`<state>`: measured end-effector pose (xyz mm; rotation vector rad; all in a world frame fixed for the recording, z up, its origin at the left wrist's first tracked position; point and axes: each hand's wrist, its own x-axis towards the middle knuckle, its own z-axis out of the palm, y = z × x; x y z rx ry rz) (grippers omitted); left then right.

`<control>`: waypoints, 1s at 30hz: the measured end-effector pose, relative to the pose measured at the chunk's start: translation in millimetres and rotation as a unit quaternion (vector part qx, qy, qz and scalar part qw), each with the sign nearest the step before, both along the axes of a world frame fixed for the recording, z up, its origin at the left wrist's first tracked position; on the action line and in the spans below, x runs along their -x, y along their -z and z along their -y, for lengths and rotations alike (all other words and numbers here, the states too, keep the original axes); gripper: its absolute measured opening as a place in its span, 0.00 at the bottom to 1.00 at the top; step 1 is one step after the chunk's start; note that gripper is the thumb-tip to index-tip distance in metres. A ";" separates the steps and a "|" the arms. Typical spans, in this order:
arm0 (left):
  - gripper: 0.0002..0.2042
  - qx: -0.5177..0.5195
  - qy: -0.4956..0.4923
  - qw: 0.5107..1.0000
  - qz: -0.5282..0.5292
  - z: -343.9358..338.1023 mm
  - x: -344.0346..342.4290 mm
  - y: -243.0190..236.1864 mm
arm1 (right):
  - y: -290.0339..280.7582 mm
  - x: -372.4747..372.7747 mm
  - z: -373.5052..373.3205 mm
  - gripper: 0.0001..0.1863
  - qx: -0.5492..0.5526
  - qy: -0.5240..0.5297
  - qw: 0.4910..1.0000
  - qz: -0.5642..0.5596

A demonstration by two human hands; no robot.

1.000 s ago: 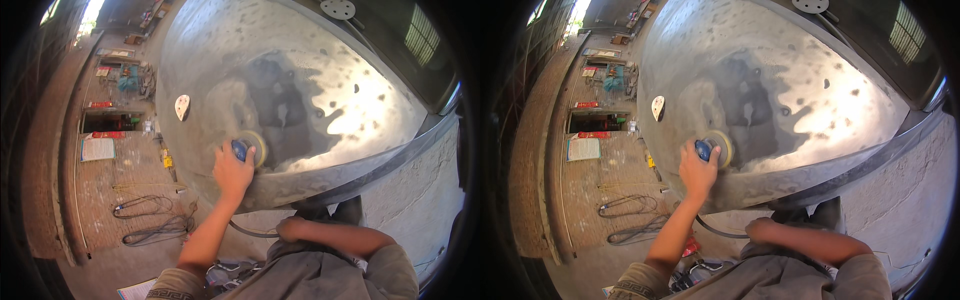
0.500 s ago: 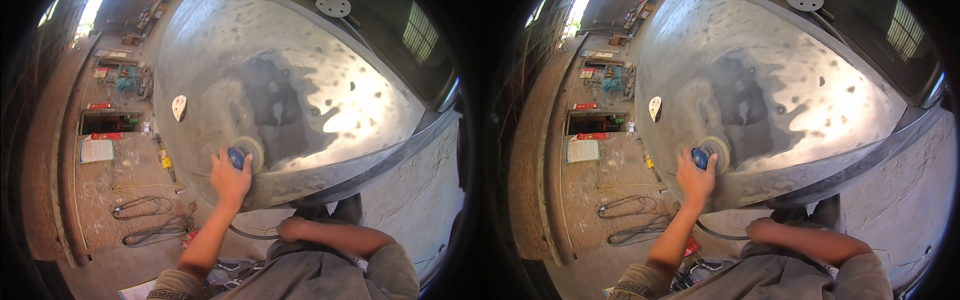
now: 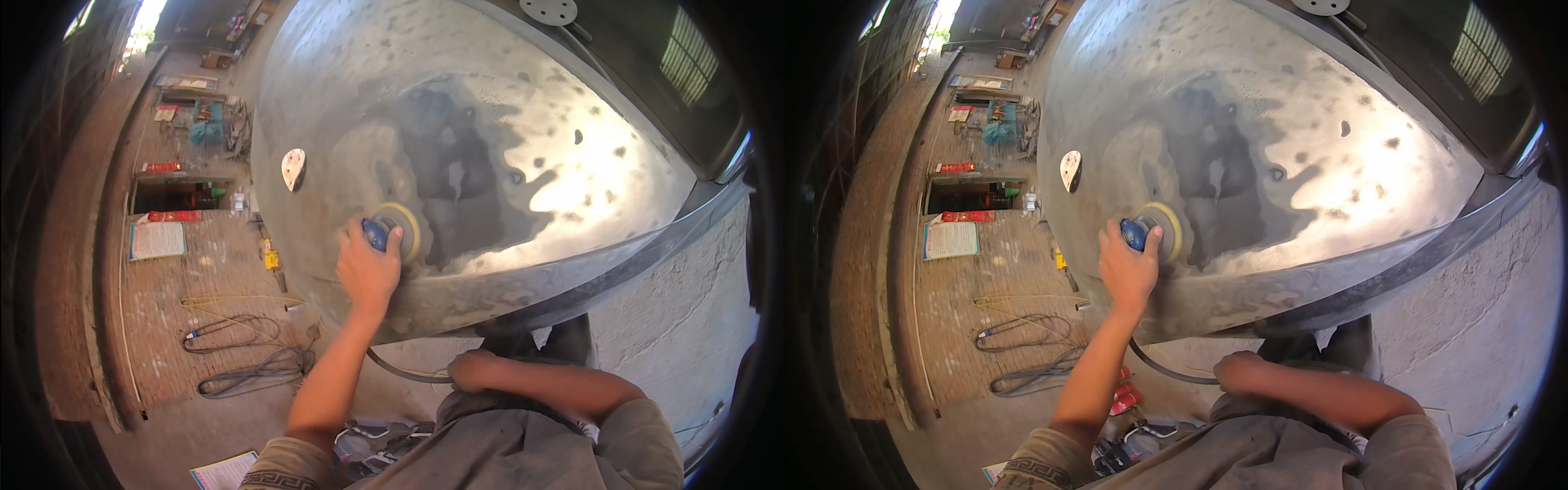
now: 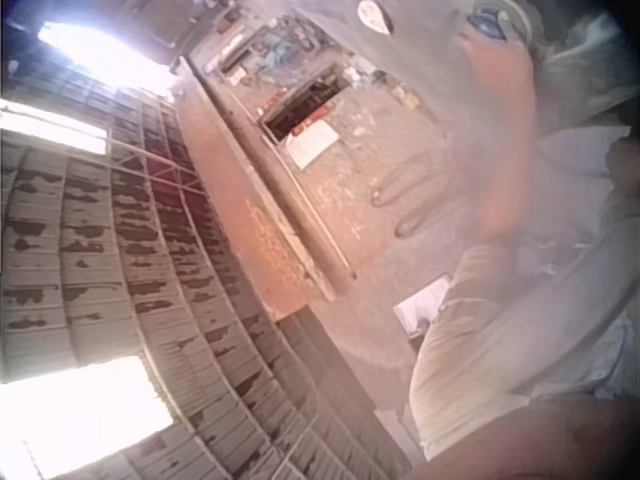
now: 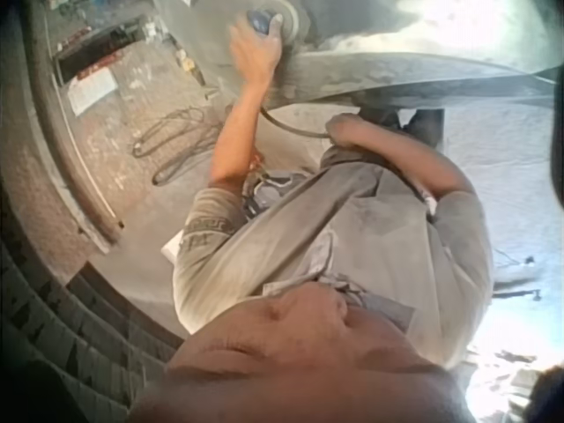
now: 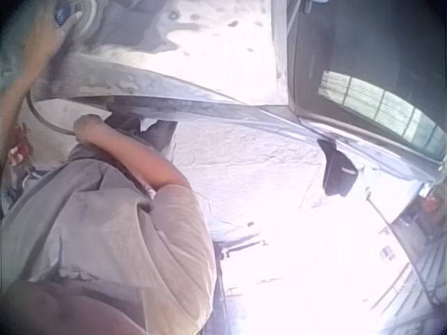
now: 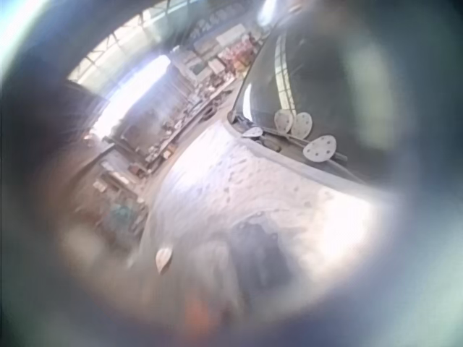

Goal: The person sands a car hood using a pneumatic orbital sander and sanding discs, repeatedly wiping the surface with a cloth to remove dust. The person switches between different sanding discs during the process.

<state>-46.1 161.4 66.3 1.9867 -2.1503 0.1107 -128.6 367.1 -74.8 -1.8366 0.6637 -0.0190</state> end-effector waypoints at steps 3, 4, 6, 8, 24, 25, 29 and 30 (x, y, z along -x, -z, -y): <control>0.32 -0.009 0.010 1.000 -0.001 -11.1 -0.1 -1.4 | 9.7 -1.5 -5.1 0.18 -0.003 0.000 1.000 -0.009; 0.32 -0.020 0.010 1.000 0.003 -18.9 -2.1 -3.4 | 10.5 -1.5 -4.9 0.19 -0.014 -0.011 1.000 -0.016; 0.32 -0.025 0.015 1.000 -0.006 -25.3 -2.2 -1.9 | 11.5 -1.2 -3.6 0.23 -0.035 -0.033 0.998 -0.031; 0.33 -0.028 0.001 1.000 -0.004 -23.1 -4.2 -2.4 | 9.1 -3.6 -2.3 0.23 -0.023 -0.031 0.999 -0.023; 0.32 -0.023 0.002 1.000 -0.014 -23.3 -4.7 -0.9 | 18.3 -5.2 -4.7 0.16 0.002 -0.017 1.000 -0.012; 0.32 -0.026 -0.002 1.000 -0.015 -28.0 -6.6 -1.3 | 15.7 -4.4 -4.4 0.16 0.007 -0.019 1.000 -0.013; 0.32 -0.009 0.000 1.000 0.002 -17.7 0.4 -2.7 | 9.2 -4.9 -0.2 0.16 0.012 -0.026 1.000 -0.014; 0.32 -0.016 0.001 1.000 -0.001 -20.3 0.3 -5.0 | 9.5 -6.1 0.7 0.16 0.010 -0.026 1.000 -0.014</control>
